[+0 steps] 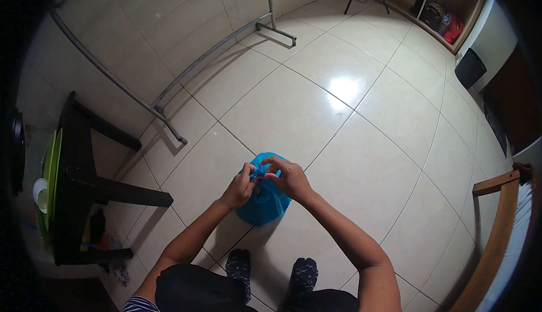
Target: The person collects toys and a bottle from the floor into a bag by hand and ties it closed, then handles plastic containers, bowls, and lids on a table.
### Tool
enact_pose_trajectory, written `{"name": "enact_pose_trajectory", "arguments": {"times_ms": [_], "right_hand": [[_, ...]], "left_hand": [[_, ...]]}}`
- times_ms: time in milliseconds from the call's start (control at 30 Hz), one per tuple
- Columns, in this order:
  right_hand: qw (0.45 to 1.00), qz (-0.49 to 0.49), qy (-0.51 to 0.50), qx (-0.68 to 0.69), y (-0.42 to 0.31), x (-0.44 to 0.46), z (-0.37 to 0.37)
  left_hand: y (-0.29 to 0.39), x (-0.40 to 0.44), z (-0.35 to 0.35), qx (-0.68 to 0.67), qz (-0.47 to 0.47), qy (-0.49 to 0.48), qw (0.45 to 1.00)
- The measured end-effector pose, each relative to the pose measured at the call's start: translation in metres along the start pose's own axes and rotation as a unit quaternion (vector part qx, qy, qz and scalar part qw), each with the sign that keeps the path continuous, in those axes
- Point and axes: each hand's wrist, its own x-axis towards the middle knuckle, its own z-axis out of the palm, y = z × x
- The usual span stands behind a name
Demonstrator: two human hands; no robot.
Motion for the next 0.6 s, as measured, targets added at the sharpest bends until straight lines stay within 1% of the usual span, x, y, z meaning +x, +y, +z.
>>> {"name": "enact_pose_trajectory", "arguments": {"times_ms": [33, 100, 167, 200, 233, 267, 333, 367, 400, 433, 467, 500, 533, 600], "right_hand": [[1.0, 0.0, 0.0, 0.0, 0.002, 0.0, 0.001], [0.983, -0.162, 0.037, -0.073, 0.01, 0.002, 0.007], [0.983, -0.168, 0.053, -0.046, 0.018, 0.0, 0.014], [0.982, -0.175, 0.069, -0.021, 0.017, 0.0, 0.015], [0.982, -0.176, 0.068, -0.022, 0.017, 0.001, 0.016], [0.983, -0.171, 0.054, -0.03, 0.016, 0.002, 0.018], [0.984, -0.167, 0.041, -0.037, 0.014, 0.005, 0.016], [0.986, -0.16, 0.021, -0.035, 0.014, 0.007, 0.014], [0.988, -0.153, 0.001, -0.032, 0.013, 0.009, 0.012], [0.988, -0.153, 0.002, -0.032, 0.013, 0.01, 0.012], [0.992, -0.129, -0.003, -0.003, 0.011, 0.01, 0.012], [0.994, -0.105, -0.008, 0.026, 0.011, 0.011, 0.012], [0.994, -0.105, -0.009, 0.025, 0.013, 0.013, 0.011], [0.995, -0.047, -0.013, 0.087, 0.017, 0.015, 0.009]], "left_hand": [[-0.003, 0.0, 0.001, 0.043, 0.031, 0.009, 0.999], [-0.005, 0.002, 0.002, 0.02, 0.035, -0.005, 0.999], [-0.003, 0.002, 0.001, -0.004, 0.039, -0.019, 0.999], [0.002, 0.001, -0.003, -0.01, 0.01, -0.041, 0.999], [0.005, 0.001, -0.004, -0.017, -0.018, -0.062, 0.998], [0.002, 0.0, -0.002, -0.017, -0.019, -0.062, 0.998], [-0.007, -0.001, 0.004, -0.033, 0.002, -0.018, 0.999], [-0.011, -0.002, 0.007, -0.033, 0.001, -0.018, 0.999], [-0.011, -0.002, 0.009, -0.024, 0.011, 0.011, 1.0], [-0.012, -0.002, 0.01, -0.016, 0.022, 0.04, 0.999], [-0.014, -0.001, 0.011, -0.016, 0.022, 0.04, 0.999], [-0.015, 0.0, 0.011, -0.065, 0.037, 0.064, 0.995], [-0.017, 0.001, 0.011, -0.114, 0.051, 0.087, 0.988], [-0.016, -0.002, 0.009, -0.091, 0.044, 0.071, 0.992]]}}
